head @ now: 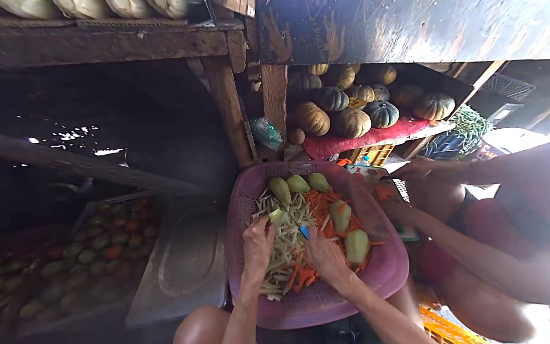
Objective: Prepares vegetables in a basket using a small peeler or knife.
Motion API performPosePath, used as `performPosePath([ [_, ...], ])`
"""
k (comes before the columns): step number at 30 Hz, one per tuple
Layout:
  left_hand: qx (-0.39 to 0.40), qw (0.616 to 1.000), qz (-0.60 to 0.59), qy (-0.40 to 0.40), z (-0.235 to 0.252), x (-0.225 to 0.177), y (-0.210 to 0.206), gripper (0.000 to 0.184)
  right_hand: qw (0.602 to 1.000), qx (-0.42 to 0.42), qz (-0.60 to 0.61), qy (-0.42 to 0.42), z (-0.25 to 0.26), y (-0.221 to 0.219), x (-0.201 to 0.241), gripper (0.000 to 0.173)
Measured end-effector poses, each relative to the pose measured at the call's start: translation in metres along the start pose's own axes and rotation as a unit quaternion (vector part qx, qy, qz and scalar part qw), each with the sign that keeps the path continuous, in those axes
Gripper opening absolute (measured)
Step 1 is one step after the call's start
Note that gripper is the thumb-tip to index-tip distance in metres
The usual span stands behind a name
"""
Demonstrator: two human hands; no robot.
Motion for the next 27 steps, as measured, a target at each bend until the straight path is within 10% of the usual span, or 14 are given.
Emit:
performPosePath([
  [27, -0.042, 0.999, -0.008, -0.034, -0.001, -0.006, -0.01, 0.018, 0.998, -0.011, 0.051, 0.033, 0.006, -0.001, 0.002, 0.042],
])
Point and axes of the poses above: each hand's wrist, its own z-axis towards the middle knuckle, its own y-axis out of the back of the hand, x = y × z, the point moved 6 cm from there along z, towards the middle knuckle, and after that the axes turned 8 degrees about z, right-handed, at the moved point
